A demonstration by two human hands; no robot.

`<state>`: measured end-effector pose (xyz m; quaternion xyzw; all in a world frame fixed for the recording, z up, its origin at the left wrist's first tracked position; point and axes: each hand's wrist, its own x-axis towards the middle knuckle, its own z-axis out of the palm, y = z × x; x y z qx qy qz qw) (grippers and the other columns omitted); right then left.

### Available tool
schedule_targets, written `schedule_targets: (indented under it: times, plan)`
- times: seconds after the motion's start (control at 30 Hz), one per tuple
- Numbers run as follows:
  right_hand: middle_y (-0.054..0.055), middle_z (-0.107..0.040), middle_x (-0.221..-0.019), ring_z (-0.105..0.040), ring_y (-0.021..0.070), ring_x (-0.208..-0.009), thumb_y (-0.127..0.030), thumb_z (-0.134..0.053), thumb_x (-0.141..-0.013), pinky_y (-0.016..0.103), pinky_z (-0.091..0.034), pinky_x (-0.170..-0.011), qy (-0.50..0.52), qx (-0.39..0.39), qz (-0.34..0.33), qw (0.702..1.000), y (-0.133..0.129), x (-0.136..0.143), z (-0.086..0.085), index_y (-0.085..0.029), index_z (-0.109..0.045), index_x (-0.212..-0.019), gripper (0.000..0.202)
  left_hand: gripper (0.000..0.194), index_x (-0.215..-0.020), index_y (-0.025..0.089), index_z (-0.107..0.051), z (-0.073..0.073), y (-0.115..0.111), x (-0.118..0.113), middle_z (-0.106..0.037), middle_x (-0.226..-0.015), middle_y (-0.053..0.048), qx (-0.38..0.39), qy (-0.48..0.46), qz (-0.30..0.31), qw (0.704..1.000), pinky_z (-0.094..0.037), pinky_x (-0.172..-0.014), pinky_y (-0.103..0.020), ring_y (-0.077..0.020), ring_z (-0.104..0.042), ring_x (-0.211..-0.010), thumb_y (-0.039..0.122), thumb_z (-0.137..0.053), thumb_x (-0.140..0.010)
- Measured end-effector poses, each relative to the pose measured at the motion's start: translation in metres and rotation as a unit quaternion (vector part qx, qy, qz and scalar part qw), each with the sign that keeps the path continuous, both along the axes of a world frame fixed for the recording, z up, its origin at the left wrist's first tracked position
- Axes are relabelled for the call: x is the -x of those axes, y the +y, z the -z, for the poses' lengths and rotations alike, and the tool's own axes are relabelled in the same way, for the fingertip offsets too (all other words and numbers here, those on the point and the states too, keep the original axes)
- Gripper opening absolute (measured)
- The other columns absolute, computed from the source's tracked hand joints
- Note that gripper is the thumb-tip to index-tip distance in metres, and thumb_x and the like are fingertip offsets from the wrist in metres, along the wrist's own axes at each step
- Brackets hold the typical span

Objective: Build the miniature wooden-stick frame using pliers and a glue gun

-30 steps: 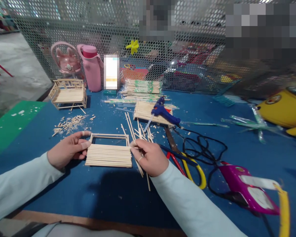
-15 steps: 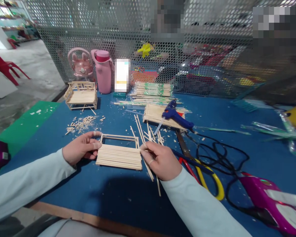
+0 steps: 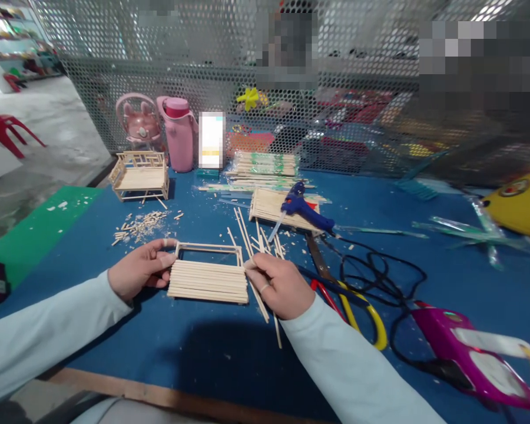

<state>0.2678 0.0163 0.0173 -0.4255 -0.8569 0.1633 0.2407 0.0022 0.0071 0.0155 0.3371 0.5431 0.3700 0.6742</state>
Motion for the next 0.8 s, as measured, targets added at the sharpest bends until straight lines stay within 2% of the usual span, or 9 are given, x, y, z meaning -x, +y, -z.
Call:
schedule_targets:
  times: [0.27,0.4,0.6,0.7,0.8]
  plan:
    - [0.002,-0.063,-0.063,-0.057,0.0124,-0.054,-0.024,-0.048,-0.084,0.022,-0.043,-0.052,-0.001,-0.001,0.005,1.0,0.002,0.0,0.001,-0.019,-0.059,-0.071,0.018,0.033,-0.108,0.016,-0.046,0.0,-0.001,0.001,-0.053,-0.052,0.009,-0.007,0.018,0.007,1.0,-0.046,-0.039,-0.013,-0.0048,-0.051,-0.04,0.012,-0.062,-0.08]
    - [0.002,-0.065,-0.066,-0.059,0.013,-0.058,-0.024,-0.048,-0.084,0.023,-0.044,-0.055,-0.001,0.001,0.005,1.0,0.002,-0.001,0.001,-0.019,-0.06,-0.073,0.017,0.045,-0.112,0.017,-0.043,-0.001,0.001,0.003,-0.058,-0.06,0.006,-0.008,0.025,0.028,0.999,-0.047,-0.04,-0.014,-0.0051,-0.053,-0.042,0.011,-0.068,-0.074]
    - [0.003,-0.065,-0.065,-0.059,0.0131,-0.058,-0.022,-0.048,-0.084,0.023,-0.044,-0.055,0.003,-0.011,0.005,1.0,0.001,-0.001,0.001,-0.019,-0.06,-0.072,0.017,0.052,-0.116,0.017,-0.04,-0.002,-0.002,0.0,-0.054,-0.064,0.007,-0.039,0.056,0.043,0.997,-0.044,-0.039,-0.016,-0.0057,-0.051,-0.044,0.018,-0.068,-0.072]
    - [0.002,-0.066,-0.066,-0.059,0.0127,-0.058,-0.021,-0.049,-0.084,0.023,-0.044,-0.055,0.006,-0.024,0.009,1.0,0.0,0.0,0.002,-0.019,-0.06,-0.073,0.016,0.044,-0.113,0.018,-0.044,0.001,-0.006,0.0,-0.049,-0.07,0.006,-0.113,0.125,0.058,0.984,-0.041,-0.038,-0.017,-0.0067,-0.049,-0.048,0.023,-0.064,-0.074]
    - [0.0,-0.065,-0.065,-0.059,0.0119,-0.058,-0.019,-0.05,-0.084,0.022,-0.044,-0.055,0.01,-0.043,0.016,0.999,0.0,0.0,0.004,-0.019,-0.058,-0.072,0.015,0.034,-0.112,0.016,-0.05,0.004,-0.009,0.004,-0.048,-0.076,0.003,-0.248,0.257,0.062,0.932,-0.048,-0.05,-0.024,-0.0096,-0.051,-0.058,0.025,-0.056,-0.079]
